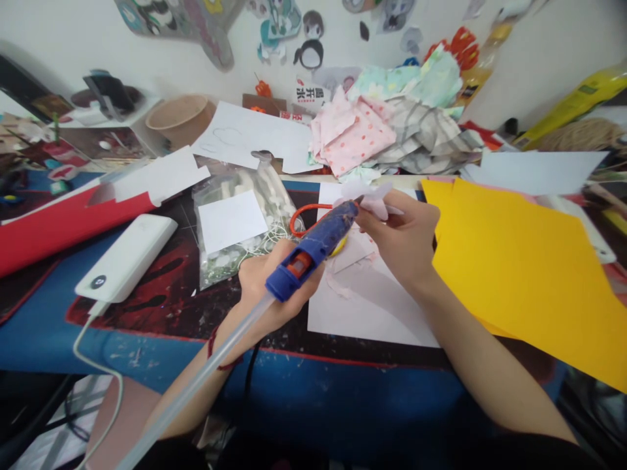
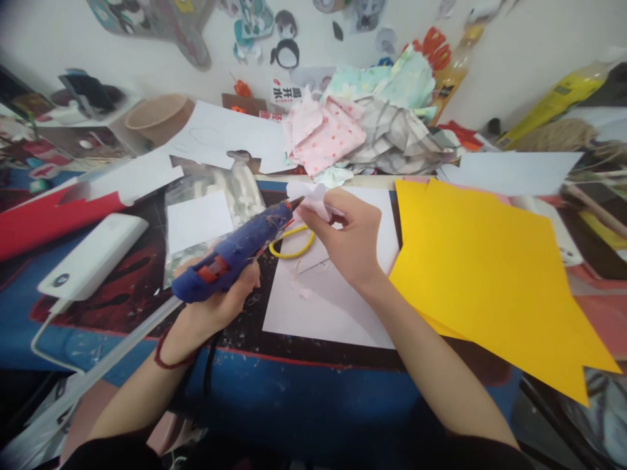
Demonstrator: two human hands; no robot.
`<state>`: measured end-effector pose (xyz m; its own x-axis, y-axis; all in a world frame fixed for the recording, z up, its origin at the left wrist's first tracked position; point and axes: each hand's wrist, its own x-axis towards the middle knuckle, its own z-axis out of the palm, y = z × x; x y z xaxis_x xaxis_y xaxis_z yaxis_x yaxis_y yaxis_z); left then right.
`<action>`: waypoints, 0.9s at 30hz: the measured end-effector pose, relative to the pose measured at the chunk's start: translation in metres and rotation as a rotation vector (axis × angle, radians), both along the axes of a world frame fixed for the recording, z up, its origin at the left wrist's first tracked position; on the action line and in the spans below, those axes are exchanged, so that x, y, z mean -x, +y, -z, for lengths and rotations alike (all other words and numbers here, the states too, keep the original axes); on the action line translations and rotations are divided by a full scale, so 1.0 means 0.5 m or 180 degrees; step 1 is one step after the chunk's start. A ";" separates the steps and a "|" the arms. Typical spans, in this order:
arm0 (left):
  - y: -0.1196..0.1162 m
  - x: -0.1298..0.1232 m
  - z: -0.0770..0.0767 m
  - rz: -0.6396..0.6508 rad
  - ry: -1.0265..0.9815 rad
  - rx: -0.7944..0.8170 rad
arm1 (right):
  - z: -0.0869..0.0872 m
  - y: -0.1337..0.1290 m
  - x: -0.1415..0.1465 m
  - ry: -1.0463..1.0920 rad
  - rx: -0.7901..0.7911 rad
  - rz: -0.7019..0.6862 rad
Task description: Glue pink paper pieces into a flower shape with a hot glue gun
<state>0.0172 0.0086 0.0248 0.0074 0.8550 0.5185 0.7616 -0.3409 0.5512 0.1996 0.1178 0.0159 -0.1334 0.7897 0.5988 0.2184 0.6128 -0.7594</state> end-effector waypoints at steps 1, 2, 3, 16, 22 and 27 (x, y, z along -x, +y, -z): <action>-0.002 0.000 -0.001 0.0014 0.0033 -0.0029 | 0.003 0.000 0.000 0.0013 0.0036 -0.0087; -0.003 -0.001 -0.001 0.0028 0.0032 -0.0039 | 0.005 0.001 0.001 0.0031 0.0062 -0.0156; -0.004 -0.002 -0.001 0.0037 -0.0007 -0.0064 | 0.007 0.001 0.002 0.0046 0.0082 -0.0207; 0.000 -0.005 0.003 0.0006 -0.0035 -0.0109 | 0.018 0.002 0.005 0.0023 0.0123 -0.0291; 0.000 -0.001 0.007 0.0040 -0.0031 -0.0079 | 0.017 0.000 0.005 -0.0008 0.0106 -0.0354; -0.002 0.005 0.012 -0.0032 -0.0018 0.0100 | 0.021 0.001 0.006 -0.0017 0.0075 -0.0422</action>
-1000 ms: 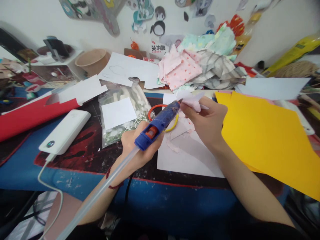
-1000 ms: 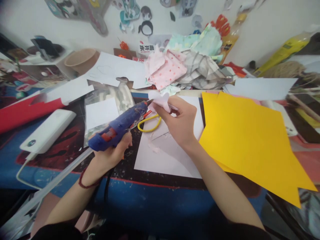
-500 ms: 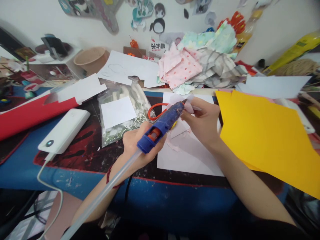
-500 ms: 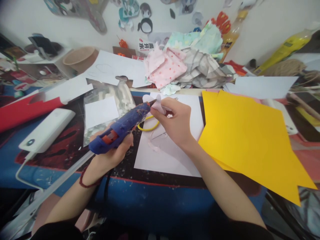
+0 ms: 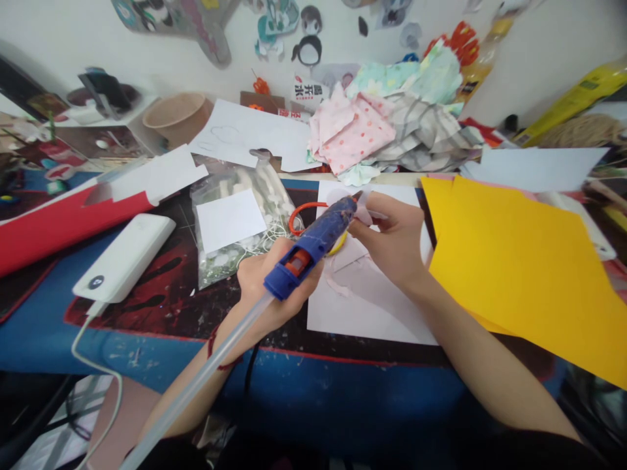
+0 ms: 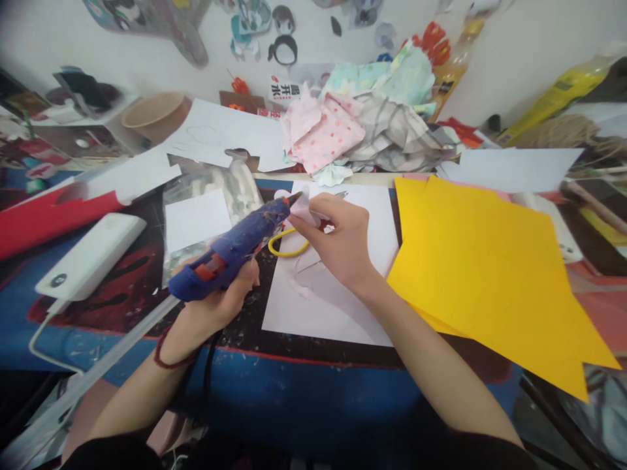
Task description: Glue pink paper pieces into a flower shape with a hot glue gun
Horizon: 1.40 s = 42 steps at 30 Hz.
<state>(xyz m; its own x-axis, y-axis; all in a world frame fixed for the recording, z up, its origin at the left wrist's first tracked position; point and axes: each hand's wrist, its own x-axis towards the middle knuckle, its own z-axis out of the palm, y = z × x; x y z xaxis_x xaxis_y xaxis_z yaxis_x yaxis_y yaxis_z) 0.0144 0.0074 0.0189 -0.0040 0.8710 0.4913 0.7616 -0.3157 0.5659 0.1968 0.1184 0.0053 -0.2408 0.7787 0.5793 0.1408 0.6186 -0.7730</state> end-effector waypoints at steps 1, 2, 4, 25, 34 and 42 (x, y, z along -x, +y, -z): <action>-0.001 0.001 0.000 -0.0021 0.0045 0.0022 | 0.000 0.000 0.000 -0.0009 -0.0014 -0.0003; -0.002 0.001 -0.001 -0.0030 0.0090 0.0030 | 0.000 0.001 0.000 -0.0019 -0.0030 -0.0005; -0.003 0.002 -0.001 -0.0037 0.0115 -0.0016 | -0.001 0.001 0.000 -0.0033 -0.0063 -0.0015; 0.000 0.003 0.002 0.0006 0.0063 -0.0107 | -0.007 -0.001 0.005 -0.0146 -0.0449 -0.0106; -0.002 0.003 0.002 0.0040 0.0133 -0.0102 | -0.007 0.000 0.002 -0.0141 -0.0430 -0.0047; 0.001 -0.003 0.001 0.0019 0.0103 -0.0145 | -0.007 0.003 -0.001 -0.0127 -0.0369 -0.0016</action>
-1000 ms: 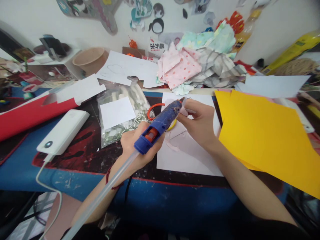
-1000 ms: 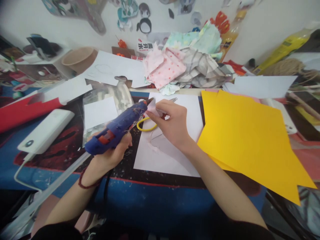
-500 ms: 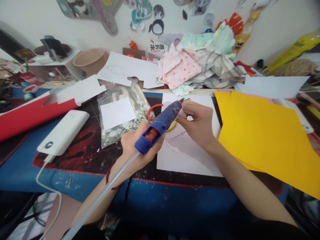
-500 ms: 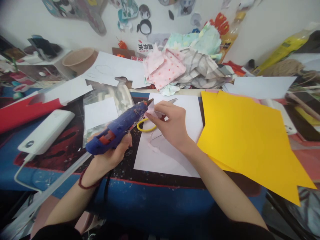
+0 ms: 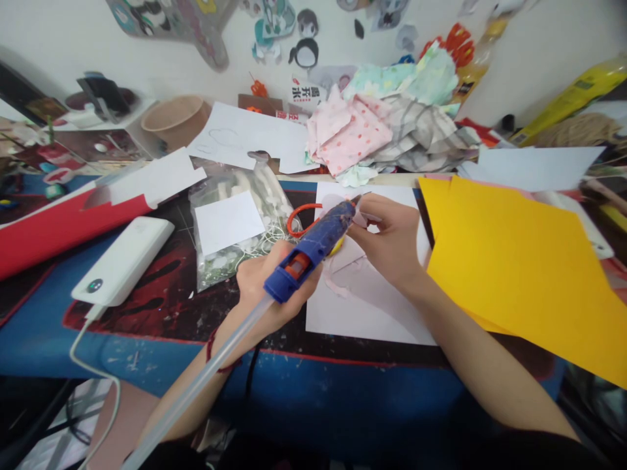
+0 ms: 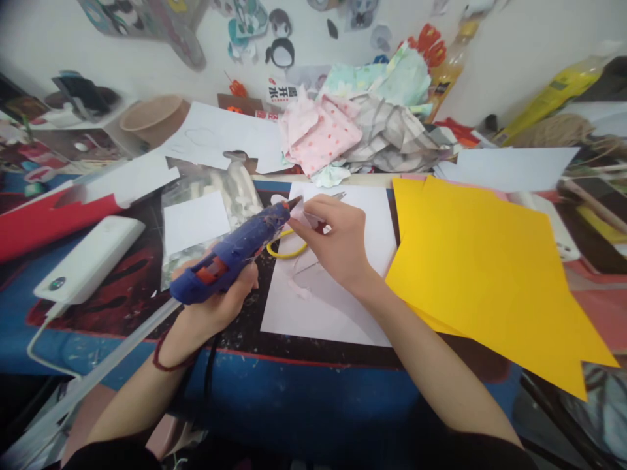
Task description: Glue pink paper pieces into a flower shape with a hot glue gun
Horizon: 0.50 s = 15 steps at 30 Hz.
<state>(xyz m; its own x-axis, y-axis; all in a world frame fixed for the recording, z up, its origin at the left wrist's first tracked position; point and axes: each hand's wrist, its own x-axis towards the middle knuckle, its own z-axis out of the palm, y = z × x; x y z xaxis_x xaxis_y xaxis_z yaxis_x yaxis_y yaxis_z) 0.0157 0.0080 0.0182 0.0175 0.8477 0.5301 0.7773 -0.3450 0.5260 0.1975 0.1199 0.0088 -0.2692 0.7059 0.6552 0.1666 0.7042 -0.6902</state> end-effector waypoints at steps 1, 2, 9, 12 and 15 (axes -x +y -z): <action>0.000 -0.001 -0.001 -0.0016 -0.0016 -0.0032 | 0.000 0.000 0.000 0.0009 0.0009 0.0012; 0.000 -0.003 -0.003 -0.0018 -0.0032 -0.0075 | 0.001 0.001 -0.001 0.0019 0.0015 0.0021; -0.005 -0.003 -0.008 -0.0002 0.0041 0.0046 | -0.001 0.001 -0.002 0.0003 -0.0026 0.0119; -0.005 -0.005 -0.007 -0.0019 -0.0037 0.0064 | -0.003 0.001 -0.003 0.0017 -0.0003 0.0151; -0.003 -0.009 -0.008 -0.0034 -0.0098 0.0024 | -0.003 0.002 -0.003 0.0056 -0.0025 0.0155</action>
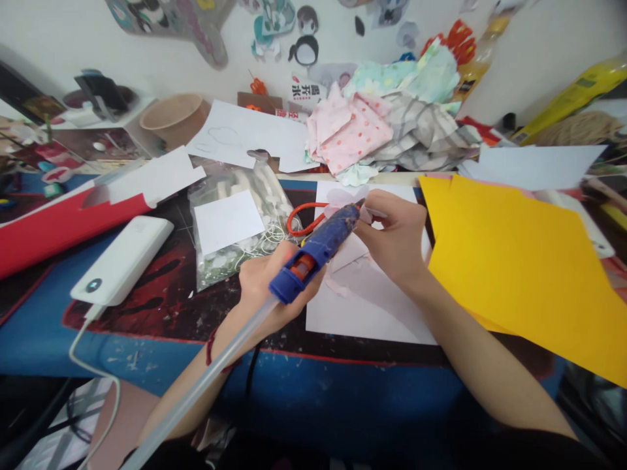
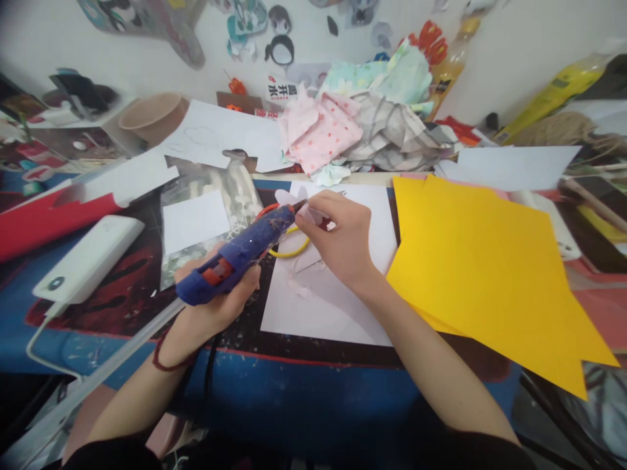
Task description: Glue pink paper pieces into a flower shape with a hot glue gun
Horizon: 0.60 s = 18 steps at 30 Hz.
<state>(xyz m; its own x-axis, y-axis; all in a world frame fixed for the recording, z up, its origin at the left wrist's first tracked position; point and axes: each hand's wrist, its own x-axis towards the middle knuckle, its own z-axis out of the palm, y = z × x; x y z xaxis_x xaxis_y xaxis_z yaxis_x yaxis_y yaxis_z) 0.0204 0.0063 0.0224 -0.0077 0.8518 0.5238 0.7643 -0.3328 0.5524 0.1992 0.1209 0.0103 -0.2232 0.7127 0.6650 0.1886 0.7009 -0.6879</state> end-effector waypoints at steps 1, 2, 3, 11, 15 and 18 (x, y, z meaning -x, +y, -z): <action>0.001 -0.001 -0.001 0.0012 0.0013 -0.0020 | 0.000 0.000 0.000 0.0006 -0.0002 0.0000; 0.002 -0.002 -0.003 0.0026 0.0044 -0.0045 | 0.000 0.001 -0.001 0.0004 0.0013 -0.0002; 0.002 -0.003 -0.004 0.0048 0.0078 -0.0096 | 0.000 0.001 -0.001 0.0002 0.0026 -0.0004; 0.006 -0.004 -0.009 0.0093 0.0235 -0.0218 | 0.000 0.000 -0.001 0.0082 0.0083 -0.0040; 0.003 -0.004 -0.009 0.0038 0.0180 -0.0155 | -0.001 0.000 -0.001 0.0060 0.0056 -0.0022; -0.001 -0.001 -0.006 0.0039 0.0102 -0.0030 | -0.001 -0.001 0.000 0.0033 0.0026 -0.0020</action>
<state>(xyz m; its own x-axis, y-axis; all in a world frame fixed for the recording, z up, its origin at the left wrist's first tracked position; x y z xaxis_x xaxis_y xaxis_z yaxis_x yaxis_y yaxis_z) 0.0207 0.0057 0.0254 0.0197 0.8467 0.5317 0.7774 -0.3474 0.5244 0.1994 0.1205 0.0107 -0.2208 0.7168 0.6614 0.1771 0.6963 -0.6956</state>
